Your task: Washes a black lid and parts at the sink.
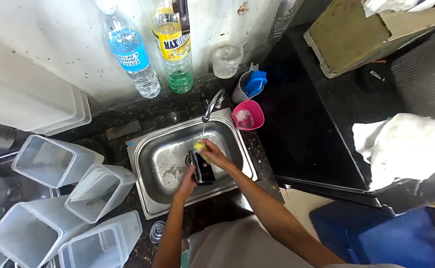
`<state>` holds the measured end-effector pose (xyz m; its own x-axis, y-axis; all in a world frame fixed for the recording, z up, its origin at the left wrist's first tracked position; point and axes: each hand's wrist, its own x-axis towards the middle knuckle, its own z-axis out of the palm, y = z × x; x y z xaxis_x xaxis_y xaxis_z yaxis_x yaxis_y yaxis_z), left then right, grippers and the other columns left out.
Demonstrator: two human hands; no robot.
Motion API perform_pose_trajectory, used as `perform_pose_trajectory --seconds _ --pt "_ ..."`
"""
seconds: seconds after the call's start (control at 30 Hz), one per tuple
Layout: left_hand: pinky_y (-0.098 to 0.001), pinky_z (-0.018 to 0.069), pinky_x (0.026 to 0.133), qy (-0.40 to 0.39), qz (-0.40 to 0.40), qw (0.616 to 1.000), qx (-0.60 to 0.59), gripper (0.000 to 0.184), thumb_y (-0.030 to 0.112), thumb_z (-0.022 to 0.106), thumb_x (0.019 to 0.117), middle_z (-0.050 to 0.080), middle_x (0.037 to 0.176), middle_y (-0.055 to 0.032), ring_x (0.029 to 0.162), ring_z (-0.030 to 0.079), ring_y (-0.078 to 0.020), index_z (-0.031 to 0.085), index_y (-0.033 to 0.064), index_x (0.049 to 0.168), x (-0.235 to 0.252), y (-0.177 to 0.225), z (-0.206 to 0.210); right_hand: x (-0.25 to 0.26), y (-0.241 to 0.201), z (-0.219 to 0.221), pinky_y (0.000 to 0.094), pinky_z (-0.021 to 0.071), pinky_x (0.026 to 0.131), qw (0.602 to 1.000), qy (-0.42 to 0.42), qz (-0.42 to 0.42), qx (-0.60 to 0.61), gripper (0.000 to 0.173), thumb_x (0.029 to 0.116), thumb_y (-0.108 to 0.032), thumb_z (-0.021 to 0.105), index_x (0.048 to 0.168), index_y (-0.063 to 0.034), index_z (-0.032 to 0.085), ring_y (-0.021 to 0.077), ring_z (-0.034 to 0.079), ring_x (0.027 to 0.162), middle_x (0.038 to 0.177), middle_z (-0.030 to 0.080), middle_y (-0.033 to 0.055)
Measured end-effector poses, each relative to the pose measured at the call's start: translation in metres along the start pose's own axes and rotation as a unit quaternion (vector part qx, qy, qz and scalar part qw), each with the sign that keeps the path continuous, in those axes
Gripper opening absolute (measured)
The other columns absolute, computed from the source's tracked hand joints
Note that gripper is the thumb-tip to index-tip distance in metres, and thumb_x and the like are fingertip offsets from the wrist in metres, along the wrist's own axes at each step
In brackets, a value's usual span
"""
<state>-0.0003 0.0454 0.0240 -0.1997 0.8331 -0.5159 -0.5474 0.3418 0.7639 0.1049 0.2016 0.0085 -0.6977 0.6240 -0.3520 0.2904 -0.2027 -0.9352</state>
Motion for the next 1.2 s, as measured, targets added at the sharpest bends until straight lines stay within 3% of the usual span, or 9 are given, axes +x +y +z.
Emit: perform_pose_trajectory --seconds 0.13,0.2,0.33,0.43,0.57,0.8,0.93,1.07,1.2 --pt "-0.0458 0.0587 0.093 0.102 -0.057 0.992 -0.038 0.064 0.012 0.071 0.09 0.065 0.123 -0.0195 0.109 0.067 -0.027 0.041 -0.0009 0.145 0.012 -0.012 0.005 -0.013 0.003 0.019 0.0481 0.052 0.104 0.995 -0.037 -0.08 -0.041 0.047 0.096 -0.02 0.066 0.14 -0.0062 0.058 0.0266 0.061 0.122 0.135 0.062 0.0161" --pt "-0.0454 0.057 0.097 0.127 -0.052 0.99 -0.029 0.087 0.008 0.075 0.0831 0.06 0.134 -0.0189 0.116 0.064 -0.0269 0.028 0.0054 0.156 0.016 -0.02 -0.005 -0.017 0.0 0.013 0.0473 0.0555 0.1 0.994 -0.032 -0.09 -0.044 0.061 0.0871 -0.016 0.074 0.143 -0.0066 0.052 0.0256 0.064 0.118 0.133 0.062 0.016" --pt "-0.0434 0.058 0.098 0.108 0.006 0.994 0.02 0.078 0.002 0.076 0.0848 0.065 0.127 -0.0201 0.111 0.068 -0.0273 0.036 -0.0012 0.152 0.015 -0.025 -0.018 -0.021 -0.006 -0.025 0.0471 0.0607 0.091 0.993 0.107 -0.003 -0.054 0.082 0.0754 -0.017 0.091 0.145 -0.0057 0.049 0.0264 0.072 0.102 0.119 0.07 0.0181" --pt "-0.042 0.0574 0.099 0.065 0.067 0.994 0.051 0.087 0.007 0.078 0.0814 0.06 0.135 -0.0192 0.114 0.066 -0.0261 0.032 0.0018 0.155 0.01 -0.018 -0.02 -0.016 -0.008 -0.044 0.0489 0.0544 0.102 0.979 0.12 -0.026 -0.164 0.058 0.0871 -0.02 0.083 0.134 0.0044 0.06 0.0324 0.066 0.115 0.126 0.065 0.0241" --pt "-0.0368 0.0588 0.096 0.122 0.079 0.982 0.123 0.08 0.011 0.083 0.0789 0.065 0.128 -0.0175 0.111 0.068 -0.0203 0.044 -0.0023 0.148 0.014 -0.021 -0.004 -0.026 -0.025 -0.011 0.0515 0.0498 0.108 0.975 0.012 0.006 -0.222 0.06 0.1008 -0.024 0.064 0.152 -0.0017 0.043 0.0367 0.055 0.131 0.151 0.044 0.0261" --pt "-0.0336 0.0588 0.09 0.188 0.094 0.944 0.254 0.051 0.011 0.078 0.0822 0.072 0.106 -0.014 0.095 0.071 -0.0144 0.061 -0.0061 0.127 0.009 -0.024 0.006 -0.052 0.006 0.024 0.0554 0.0435 0.112 0.958 0.05 -0.127 -0.253 0.039 0.0986 -0.021 0.063 0.135 -0.009 0.067 0.0364 0.053 0.132 0.142 0.058 0.0187" --pt "-0.0329 0.0571 0.095 0.185 0.098 0.946 0.248 0.057 0.013 0.077 0.087 0.073 0.115 -0.0165 0.102 0.071 -0.0155 0.057 -0.0054 0.137 -0.002 -0.027 0.018 -0.033 0.028 0.0 0.0557 0.0426 0.111 0.953 0.084 -0.118 -0.267 0.037 0.0978 -0.017 0.065 0.133 -0.0068 0.068 0.0384 0.051 0.132 0.141 0.057 0.0205" --pt "-0.0316 0.058 0.084 0.212 0.11 0.935 0.261 0.036 0.008 0.073 0.0836 0.073 0.096 -0.0124 0.087 0.07 -0.011 0.065 -0.0084 0.115 0.002 -0.016 0.022 -0.065 -0.007 0.033 0.0562 0.0466 0.108 0.938 0.072 -0.156 -0.301 0.037 0.0936 -0.025 0.067 0.127 -0.0098 0.073 0.0393 0.055 0.128 0.137 0.061 0.0201" --pt "-0.0349 0.0593 0.088 0.181 0.075 0.944 0.265 0.049 0.015 0.077 0.0856 0.074 0.103 -0.0151 0.092 0.072 -0.0155 0.063 -0.0056 0.128 0.002 -0.009 0.022 -0.041 0.009 0.002 0.0587 0.0455 0.107 0.914 0.101 -0.143 -0.366 0.035 0.0993 -0.027 0.061 0.127 -0.0092 0.072 0.0409 0.055 0.129 0.138 0.06 0.0209"
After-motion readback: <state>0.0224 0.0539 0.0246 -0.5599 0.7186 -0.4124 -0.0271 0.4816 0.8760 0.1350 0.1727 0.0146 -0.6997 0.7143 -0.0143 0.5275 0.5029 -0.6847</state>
